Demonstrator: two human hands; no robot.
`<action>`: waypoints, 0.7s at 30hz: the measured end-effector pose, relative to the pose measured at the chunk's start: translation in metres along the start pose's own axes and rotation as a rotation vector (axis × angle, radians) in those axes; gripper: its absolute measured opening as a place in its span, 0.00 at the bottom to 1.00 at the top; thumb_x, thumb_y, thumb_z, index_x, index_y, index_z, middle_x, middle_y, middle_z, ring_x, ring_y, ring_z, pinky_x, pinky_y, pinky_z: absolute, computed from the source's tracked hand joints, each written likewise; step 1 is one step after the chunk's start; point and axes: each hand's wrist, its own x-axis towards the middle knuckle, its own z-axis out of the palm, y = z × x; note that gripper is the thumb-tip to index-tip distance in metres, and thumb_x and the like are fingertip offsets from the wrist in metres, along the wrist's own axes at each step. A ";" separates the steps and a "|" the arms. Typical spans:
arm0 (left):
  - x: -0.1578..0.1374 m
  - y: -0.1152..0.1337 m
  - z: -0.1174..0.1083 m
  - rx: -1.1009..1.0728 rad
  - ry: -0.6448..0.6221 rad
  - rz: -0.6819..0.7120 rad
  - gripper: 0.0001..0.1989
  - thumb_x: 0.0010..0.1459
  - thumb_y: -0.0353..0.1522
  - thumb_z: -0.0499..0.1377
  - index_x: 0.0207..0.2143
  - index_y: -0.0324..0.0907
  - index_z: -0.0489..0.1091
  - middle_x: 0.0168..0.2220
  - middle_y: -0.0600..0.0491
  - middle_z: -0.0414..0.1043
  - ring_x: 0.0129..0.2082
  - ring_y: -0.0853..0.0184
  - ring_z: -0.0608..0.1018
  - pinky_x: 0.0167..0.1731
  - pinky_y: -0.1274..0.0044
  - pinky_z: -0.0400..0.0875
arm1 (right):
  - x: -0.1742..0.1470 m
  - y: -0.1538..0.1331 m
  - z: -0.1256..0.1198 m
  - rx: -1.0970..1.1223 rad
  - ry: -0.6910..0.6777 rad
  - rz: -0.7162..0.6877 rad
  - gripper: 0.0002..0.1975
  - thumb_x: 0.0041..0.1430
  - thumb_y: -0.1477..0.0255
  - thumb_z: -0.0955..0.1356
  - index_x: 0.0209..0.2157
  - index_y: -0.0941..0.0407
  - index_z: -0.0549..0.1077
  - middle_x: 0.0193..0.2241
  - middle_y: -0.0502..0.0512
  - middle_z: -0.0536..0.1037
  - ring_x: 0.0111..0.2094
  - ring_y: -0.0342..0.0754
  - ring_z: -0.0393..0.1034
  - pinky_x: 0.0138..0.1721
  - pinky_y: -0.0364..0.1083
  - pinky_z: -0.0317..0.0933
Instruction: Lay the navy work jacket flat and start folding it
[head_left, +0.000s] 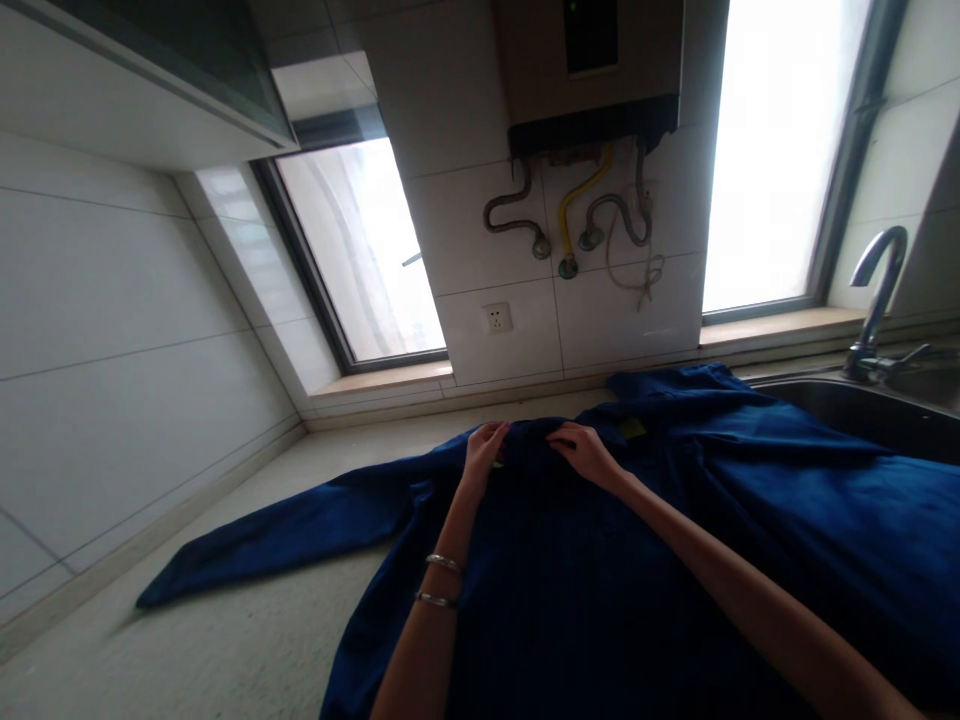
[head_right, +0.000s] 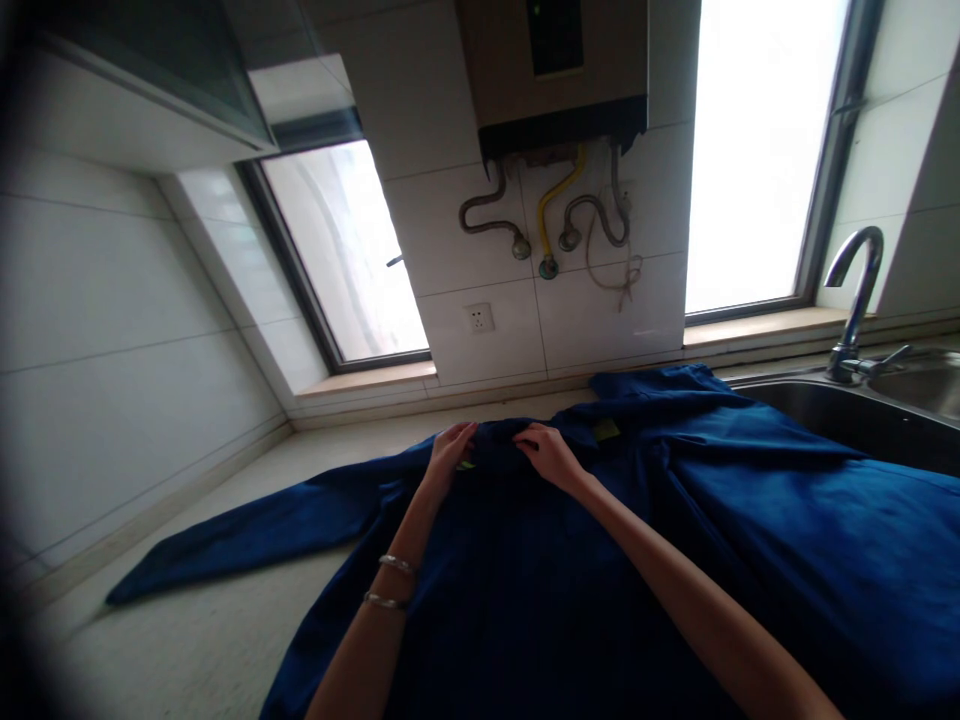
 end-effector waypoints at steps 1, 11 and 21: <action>-0.003 0.007 -0.001 0.132 0.135 0.101 0.15 0.51 0.42 0.59 0.33 0.38 0.71 0.28 0.52 0.71 0.27 0.69 0.73 0.26 0.79 0.66 | 0.000 0.001 0.000 -0.010 -0.013 -0.005 0.10 0.57 0.77 0.65 0.37 0.55 0.77 0.36 0.53 0.76 0.38 0.46 0.70 0.43 0.44 0.62; 0.002 0.060 0.023 1.069 -0.215 0.425 0.07 0.51 0.32 0.56 0.29 0.40 0.74 0.30 0.47 0.75 0.34 0.63 0.75 0.34 0.77 0.64 | -0.008 -0.015 -0.001 -0.222 0.012 0.032 0.09 0.56 0.70 0.67 0.40 0.54 0.73 0.40 0.54 0.74 0.42 0.47 0.68 0.43 0.44 0.61; 0.047 0.069 0.015 0.999 -0.351 0.387 0.11 0.54 0.30 0.51 0.30 0.36 0.72 0.21 0.51 0.72 0.20 0.70 0.71 0.24 0.81 0.61 | -0.006 -0.006 0.008 -0.088 -0.071 0.046 0.06 0.56 0.75 0.66 0.36 0.57 0.74 0.34 0.54 0.76 0.35 0.45 0.70 0.38 0.42 0.61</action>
